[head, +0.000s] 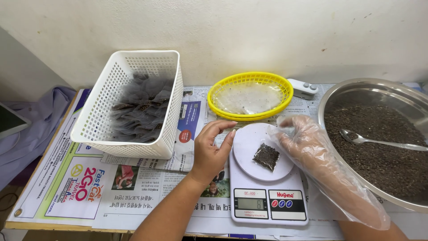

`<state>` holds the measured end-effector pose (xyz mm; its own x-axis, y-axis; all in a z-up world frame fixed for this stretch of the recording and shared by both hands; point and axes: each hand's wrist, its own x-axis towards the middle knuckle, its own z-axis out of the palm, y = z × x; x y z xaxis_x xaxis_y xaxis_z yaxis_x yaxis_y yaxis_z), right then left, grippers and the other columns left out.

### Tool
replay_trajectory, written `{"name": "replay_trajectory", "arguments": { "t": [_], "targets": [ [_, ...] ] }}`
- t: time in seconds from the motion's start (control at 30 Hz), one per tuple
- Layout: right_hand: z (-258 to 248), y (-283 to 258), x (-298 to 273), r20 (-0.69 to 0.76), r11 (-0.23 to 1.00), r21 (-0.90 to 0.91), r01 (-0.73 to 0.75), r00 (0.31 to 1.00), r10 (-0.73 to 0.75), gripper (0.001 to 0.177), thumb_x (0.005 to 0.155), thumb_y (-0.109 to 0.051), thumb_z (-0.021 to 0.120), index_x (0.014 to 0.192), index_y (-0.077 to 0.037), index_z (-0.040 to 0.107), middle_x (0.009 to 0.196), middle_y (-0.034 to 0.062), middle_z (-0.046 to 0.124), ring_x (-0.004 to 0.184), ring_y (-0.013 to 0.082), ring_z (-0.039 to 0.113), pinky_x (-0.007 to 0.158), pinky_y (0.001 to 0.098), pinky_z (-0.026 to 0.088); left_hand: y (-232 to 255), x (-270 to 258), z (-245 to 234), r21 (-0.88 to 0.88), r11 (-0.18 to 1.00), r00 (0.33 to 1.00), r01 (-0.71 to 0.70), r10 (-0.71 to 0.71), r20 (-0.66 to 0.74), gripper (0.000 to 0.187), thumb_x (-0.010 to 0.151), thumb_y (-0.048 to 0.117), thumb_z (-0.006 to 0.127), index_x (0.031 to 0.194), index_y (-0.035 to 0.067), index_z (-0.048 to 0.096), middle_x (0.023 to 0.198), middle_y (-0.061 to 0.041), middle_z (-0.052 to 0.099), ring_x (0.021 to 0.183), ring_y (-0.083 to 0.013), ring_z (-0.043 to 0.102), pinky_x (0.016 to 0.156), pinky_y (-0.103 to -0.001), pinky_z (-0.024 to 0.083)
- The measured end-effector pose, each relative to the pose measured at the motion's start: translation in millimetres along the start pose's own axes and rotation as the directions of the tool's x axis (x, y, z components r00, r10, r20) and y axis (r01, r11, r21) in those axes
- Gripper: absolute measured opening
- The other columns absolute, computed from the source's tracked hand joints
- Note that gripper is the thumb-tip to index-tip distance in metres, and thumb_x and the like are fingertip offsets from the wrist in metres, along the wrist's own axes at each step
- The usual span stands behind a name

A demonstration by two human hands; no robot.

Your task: The person fills small plastic bags with grains from a large metal bowl using a spoon, weighs each bag on a digital scale, and places them into a white basket.

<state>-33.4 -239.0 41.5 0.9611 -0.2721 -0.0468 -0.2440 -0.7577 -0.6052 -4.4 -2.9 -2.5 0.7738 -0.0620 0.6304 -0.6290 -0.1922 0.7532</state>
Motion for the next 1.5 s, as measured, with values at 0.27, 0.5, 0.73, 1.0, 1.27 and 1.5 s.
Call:
{"name": "replay_trajectory", "arguments": {
  "t": [0.27,0.5,0.73,1.0,1.27,1.5],
  "targets": [
    [-11,-15,-3,-0.01,0.977,0.211,0.042,0.999,-0.041,0.043,0.1,-0.039,0.064,0.129,-0.006,0.064,0.136,0.0261,0.061,0.125,0.0474,0.059,0.101,0.0626,0.052,3,0,1,0.009,1.0,0.999,0.007,-0.007,0.032,0.016,0.095,0.014,0.07,0.109,0.011,0.077,0.099,-0.006,0.076,0.096,-0.0236,0.073,0.087,-0.035,0.058],
    [-3,14,9,-0.06,0.974,0.22,0.061,0.997,-0.049,0.036,0.104,-0.055,0.055,0.12,-0.029,0.074,0.124,0.0089,0.071,0.125,0.0333,0.061,0.109,0.0482,0.047,2,-2,3,0.009,1.0,0.999,0.009,-0.01,0.043,0.015,0.096,0.014,0.069,0.109,0.011,0.076,0.1,-0.006,0.077,0.097,-0.0232,0.074,0.087,-0.035,0.058],
    [-6,9,4,-0.083,0.951,0.223,0.213,0.976,-0.199,0.031,0.103,-0.042,0.062,0.117,-0.02,0.079,0.115,0.0145,0.075,0.116,0.0321,0.068,0.1,0.045,0.054,-2,-5,4,0.05,0.999,0.994,-0.023,0.017,0.11,0.021,0.089,0.016,0.077,0.109,0.012,0.076,0.095,-0.005,0.074,0.101,-0.0265,0.068,0.095,-0.041,0.051],
    [-16,-17,-2,0.032,0.951,0.293,0.102,0.993,-0.116,0.04,0.104,-0.041,0.056,0.114,-0.006,0.073,0.126,0.0207,0.071,0.125,0.0379,0.062,0.111,0.0529,0.045,-4,-31,24,0.275,0.959,0.934,-0.065,-0.038,0.354,0.05,0.064,0.05,0.088,0.104,0.025,0.071,0.087,0.005,0.06,0.106,-0.0253,0.051,0.097,-0.045,0.034],
    [-18,-22,-14,0.154,0.924,0.38,0.054,0.981,-0.121,0.029,0.095,-0.033,0.069,0.089,-0.005,0.071,0.145,0.0201,0.059,0.139,0.0439,0.05,0.114,0.0638,0.039,-3,-33,28,0.271,0.962,0.913,-0.033,-0.081,0.399,0.052,0.065,0.037,0.091,0.109,0.025,0.068,0.091,0.005,0.061,0.107,-0.0247,0.047,0.098,-0.043,0.034],
    [-43,-22,-36,0.014,0.877,0.366,0.31,0.941,-0.339,0.018,0.084,-0.022,0.075,0.083,-0.004,0.073,0.14,0.0194,0.064,0.136,0.041,0.055,0.116,0.0576,0.036,26,-12,44,-0.079,0.989,0.931,0.123,-0.087,0.355,0.093,0.067,0.041,0.091,0.142,0.011,0.045,0.131,-0.015,0.06,0.116,-0.0366,0.059,0.1,-0.047,0.05]
  ]
}}
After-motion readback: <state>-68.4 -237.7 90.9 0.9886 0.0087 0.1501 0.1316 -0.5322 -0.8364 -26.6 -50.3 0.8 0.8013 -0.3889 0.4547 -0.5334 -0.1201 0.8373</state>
